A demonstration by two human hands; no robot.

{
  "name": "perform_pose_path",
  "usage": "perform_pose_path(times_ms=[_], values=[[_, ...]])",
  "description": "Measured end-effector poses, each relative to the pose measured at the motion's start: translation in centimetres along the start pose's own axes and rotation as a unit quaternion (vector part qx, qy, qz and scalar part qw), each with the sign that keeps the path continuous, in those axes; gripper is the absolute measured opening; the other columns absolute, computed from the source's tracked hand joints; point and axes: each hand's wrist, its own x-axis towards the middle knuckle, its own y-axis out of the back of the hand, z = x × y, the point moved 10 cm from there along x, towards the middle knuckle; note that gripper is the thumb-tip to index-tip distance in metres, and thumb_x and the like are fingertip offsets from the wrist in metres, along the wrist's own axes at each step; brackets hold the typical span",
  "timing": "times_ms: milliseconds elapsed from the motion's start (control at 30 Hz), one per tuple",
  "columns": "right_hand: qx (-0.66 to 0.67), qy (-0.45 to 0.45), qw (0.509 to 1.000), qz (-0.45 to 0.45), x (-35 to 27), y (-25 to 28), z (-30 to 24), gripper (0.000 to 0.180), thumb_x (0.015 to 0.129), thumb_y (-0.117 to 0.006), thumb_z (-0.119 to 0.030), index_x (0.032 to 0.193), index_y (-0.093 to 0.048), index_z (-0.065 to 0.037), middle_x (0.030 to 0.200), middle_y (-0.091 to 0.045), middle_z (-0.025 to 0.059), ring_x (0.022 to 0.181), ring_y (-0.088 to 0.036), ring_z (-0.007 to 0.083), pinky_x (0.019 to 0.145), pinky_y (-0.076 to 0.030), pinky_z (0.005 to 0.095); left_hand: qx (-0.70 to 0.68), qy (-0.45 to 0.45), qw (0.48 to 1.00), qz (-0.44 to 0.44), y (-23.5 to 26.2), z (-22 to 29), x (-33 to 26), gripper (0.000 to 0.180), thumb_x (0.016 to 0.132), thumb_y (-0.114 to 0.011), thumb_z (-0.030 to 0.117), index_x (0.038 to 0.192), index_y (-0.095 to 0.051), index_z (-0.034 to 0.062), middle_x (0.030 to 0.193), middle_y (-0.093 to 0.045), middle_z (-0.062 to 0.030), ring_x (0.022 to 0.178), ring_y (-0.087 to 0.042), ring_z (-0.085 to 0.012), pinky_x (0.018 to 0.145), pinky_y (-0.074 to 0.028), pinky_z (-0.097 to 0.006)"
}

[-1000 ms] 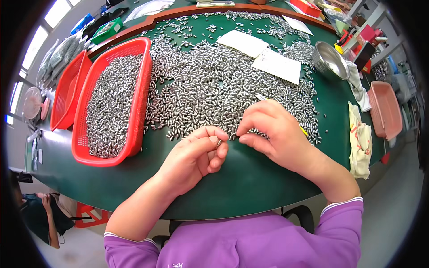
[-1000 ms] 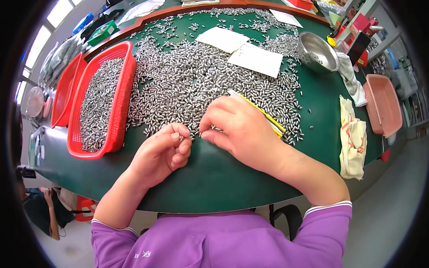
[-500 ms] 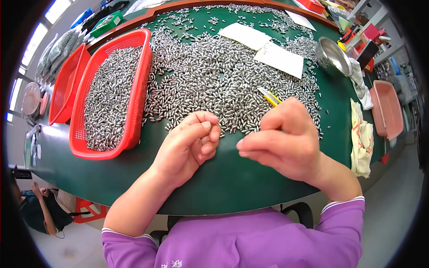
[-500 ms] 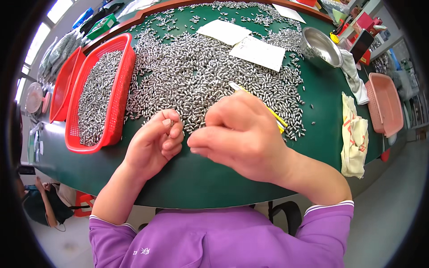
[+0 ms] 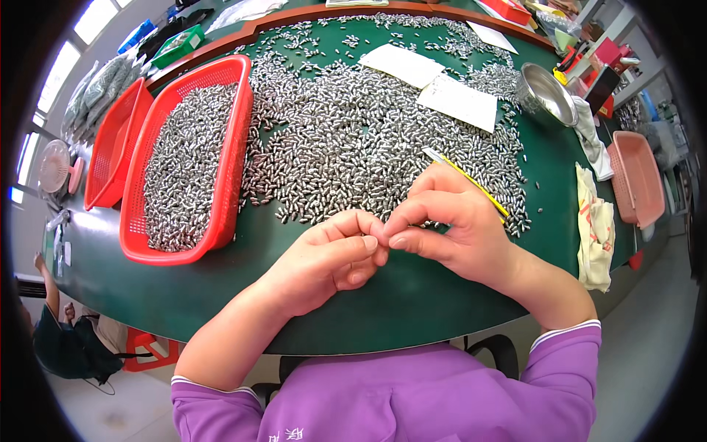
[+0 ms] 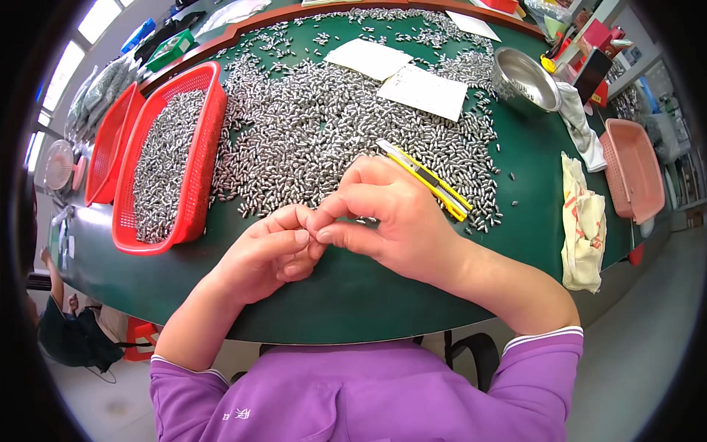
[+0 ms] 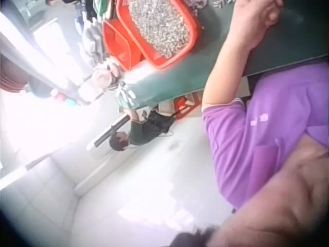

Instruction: Inspecting and sorting small metal components on a workbench.

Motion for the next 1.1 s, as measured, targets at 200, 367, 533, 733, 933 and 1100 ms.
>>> perform_pose_path(times_ms=[200,367,533,733,933,1100], values=[[0.143,-0.070,0.987,-0.011,-0.5,-1.2,2.1,0.016,0.081,-0.079,-0.012,0.097,-0.077,-0.010,0.084,-0.058,-0.0005,0.081,-0.056,0.0109,0.072,-0.046,0.0240,0.007,0.005,1.000,0.011,0.3,-0.3,0.0,0.014,0.097,-0.062,0.019,0.103,-0.056,0.0068,0.087,-0.059,-0.0004,0.063,-0.042,-0.0045,0.054,-0.031,-0.020],[0.134,-0.060,0.989,-0.020,-0.5,-1.3,1.7,0.017,0.082,-0.079,-0.011,0.099,-0.077,-0.009,0.086,-0.058,0.0000,0.081,-0.056,0.0108,0.071,-0.046,0.0242,0.024,0.002,1.000,0.011,0.3,-0.4,0.1,0.015,0.096,-0.063,0.018,0.105,-0.057,0.0065,0.088,-0.058,-0.0012,0.063,-0.044,-0.0049,0.054,-0.033,-0.020],[0.055,0.012,0.998,0.005,0.1,-0.2,0.1,0.025,0.081,-0.080,-0.013,0.105,-0.075,-0.008,0.087,-0.059,0.0008,0.080,-0.056,0.0123,0.070,-0.048,0.0258,0.038,-0.005,0.999,0.031,0.5,0.0,0.2,0.013,0.098,-0.061,0.017,0.104,-0.057,0.0065,0.088,-0.059,-0.0005,0.065,-0.047,-0.0050,0.054,-0.034,-0.020],[-0.041,0.087,0.994,0.059,0.1,1.1,-1.1,0.016,0.079,-0.078,-0.009,0.094,-0.072,-0.009,0.083,-0.058,0.0035,0.075,-0.059,0.0192,0.064,-0.050,0.0315,0.038,-0.017,0.999,0.035,0.8,0.2,0.2,0.012,0.099,-0.059,0.016,0.106,-0.058,0.0063,0.089,-0.060,-0.0011,0.065,-0.047,-0.0051,0.055,-0.035,-0.019],[-0.077,0.123,0.988,0.050,-0.2,0.4,-2.0,0.019,0.078,-0.078,-0.009,0.096,-0.072,-0.010,0.083,-0.058,0.0034,0.075,-0.060,0.0203,0.063,-0.049,0.0330,0.049,-0.023,0.998,0.038,0.7,0.4,0.3,0.013,0.100,-0.059,0.017,0.106,-0.058,0.0057,0.090,-0.061,-0.0017,0.065,-0.047,-0.0051,0.056,-0.036,-0.019],[-0.090,0.114,0.988,0.050,-0.1,0.2,-1.8,0.019,0.077,-0.078,-0.009,0.096,-0.071,-0.010,0.085,-0.059,0.0038,0.076,-0.061,0.0207,0.063,-0.049,0.0334,0.046,-0.021,0.998,0.046,1.0,0.3,0.3,0.010,0.098,-0.062,0.013,0.104,-0.058,0.0056,0.090,-0.062,-0.0025,0.066,-0.048,-0.0054,0.056,-0.037,-0.020]])
